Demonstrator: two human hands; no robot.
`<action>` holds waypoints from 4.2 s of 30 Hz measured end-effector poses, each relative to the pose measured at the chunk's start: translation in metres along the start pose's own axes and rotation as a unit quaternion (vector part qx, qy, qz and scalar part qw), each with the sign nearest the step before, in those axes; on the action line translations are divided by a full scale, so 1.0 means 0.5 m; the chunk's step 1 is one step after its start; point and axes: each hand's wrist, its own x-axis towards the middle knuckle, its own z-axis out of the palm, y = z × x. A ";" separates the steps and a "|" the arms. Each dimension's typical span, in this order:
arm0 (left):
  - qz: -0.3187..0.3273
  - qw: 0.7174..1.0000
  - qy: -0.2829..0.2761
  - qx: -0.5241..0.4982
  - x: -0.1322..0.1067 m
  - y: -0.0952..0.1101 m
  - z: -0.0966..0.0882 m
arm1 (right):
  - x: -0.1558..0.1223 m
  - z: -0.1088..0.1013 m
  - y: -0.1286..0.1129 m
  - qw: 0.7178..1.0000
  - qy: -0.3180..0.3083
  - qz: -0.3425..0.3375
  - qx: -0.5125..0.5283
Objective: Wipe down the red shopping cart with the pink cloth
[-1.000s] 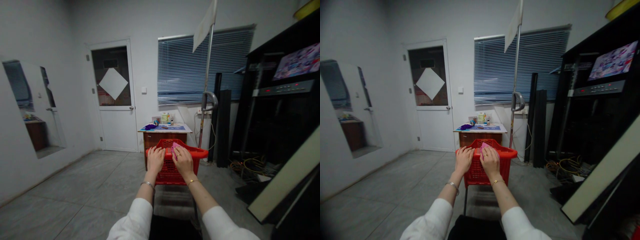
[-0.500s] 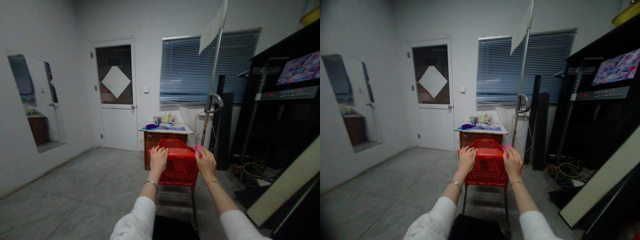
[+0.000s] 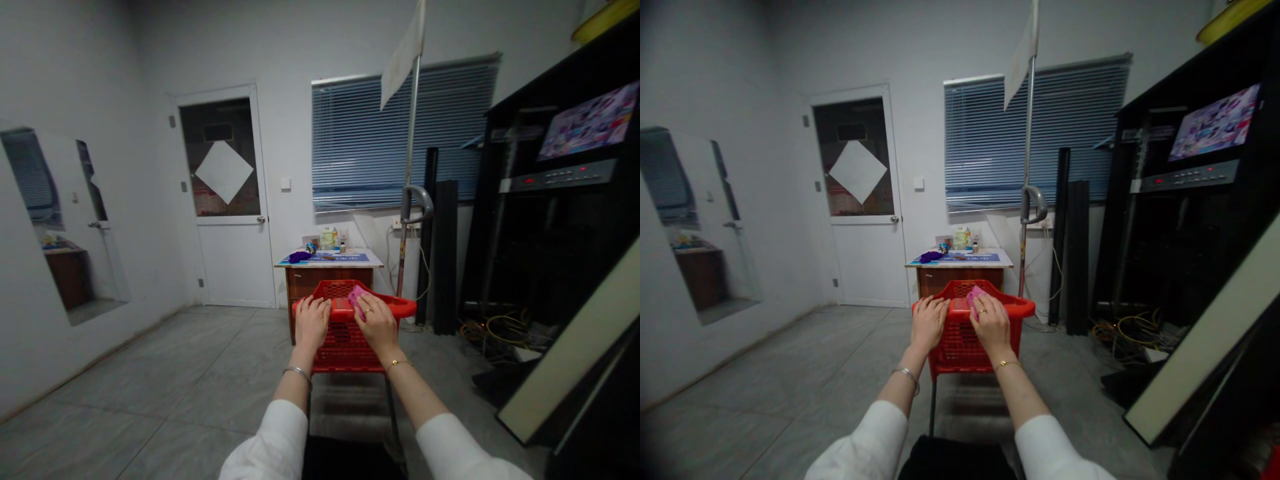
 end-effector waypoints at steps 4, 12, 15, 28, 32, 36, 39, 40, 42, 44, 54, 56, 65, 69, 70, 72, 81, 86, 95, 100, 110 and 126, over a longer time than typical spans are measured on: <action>-0.004 1.000 0.001 -0.008 0.001 0.006 -0.003 | -0.018 -0.038 0.128 0.998 0.015 0.050 -0.041; -0.010 1.000 0.013 -0.007 0.000 0.011 -0.004 | -0.028 -0.052 0.175 0.989 0.036 0.104 -0.095; -0.011 1.000 0.012 0.005 0.000 0.008 -0.004 | -0.022 -0.030 0.119 0.992 0.037 0.095 -0.070; 0.008 1.000 -0.009 0.017 -0.001 -0.005 -0.010 | -0.002 0.020 -0.065 1.000 0.022 -0.002 0.008; 0.000 1.000 -0.006 0.007 -0.001 -0.002 -0.008 | -0.017 -0.015 0.050 0.999 0.028 0.015 -0.026; -0.007 1.000 0.001 0.000 0.000 0.004 -0.003 | -0.032 -0.051 0.158 0.995 0.033 0.048 -0.081; -0.012 1.000 0.003 -0.003 0.000 0.010 -0.003 | -0.035 -0.059 0.184 0.991 0.047 0.070 -0.102; -0.014 1.000 0.002 -0.002 0.000 0.012 -0.004 | -0.033 -0.057 0.180 0.989 0.054 0.082 -0.108; -0.017 1.000 0.000 0.006 0.000 0.014 -0.006 | -0.028 -0.047 0.157 0.986 0.064 0.103 -0.113; -0.016 1.000 0.001 0.017 0.000 0.015 -0.006 | -0.020 -0.033 0.117 0.987 0.059 0.103 -0.104; 0.003 0.999 0.006 0.040 -0.004 0.006 -0.007 | 0.007 0.018 -0.072 0.998 0.057 -0.009 -0.023; 0.002 0.999 0.003 0.037 -0.003 0.005 -0.008 | 0.002 0.012 -0.053 0.998 0.053 -0.017 -0.021; -0.008 1.000 -0.005 0.022 -0.001 0.014 -0.004 | -0.032 -0.051 0.137 0.997 0.037 0.022 -0.068; -0.019 1.000 0.002 0.018 -0.002 0.019 -0.005 | -0.028 -0.042 0.119 0.992 0.072 0.068 -0.080; -0.019 1.000 0.004 0.015 -0.002 0.020 -0.005 | -0.025 -0.036 0.103 0.991 0.080 0.076 -0.080; -0.017 1.000 0.008 0.011 -0.001 0.020 -0.004 | -0.016 -0.022 0.063 0.991 0.086 0.079 -0.069; 0.000 1.000 -0.002 0.013 0.001 0.005 -0.003 | 0.004 0.018 -0.078 0.998 0.055 -0.004 -0.017; -0.002 1.000 -0.009 0.003 0.000 0.000 -0.003 | -0.012 -0.007 0.015 0.999 0.037 -0.008 -0.026; -0.005 1.000 -0.001 -0.009 -0.001 0.010 0.001 | -0.038 -0.052 0.168 0.993 0.059 0.071 -0.078; -0.007 1.000 0.000 0.001 -0.001 0.012 0.002 | -0.022 -0.023 0.092 0.989 0.080 0.106 -0.063; -0.006 1.000 -0.009 0.024 -0.002 0.005 0.000 | -0.001 0.021 -0.074 0.998 0.057 -0.015 -0.020; -0.013 1.000 0.004 0.005 -0.002 0.017 0.008 | -0.042 -0.043 0.158 0.990 0.046 0.098 -0.085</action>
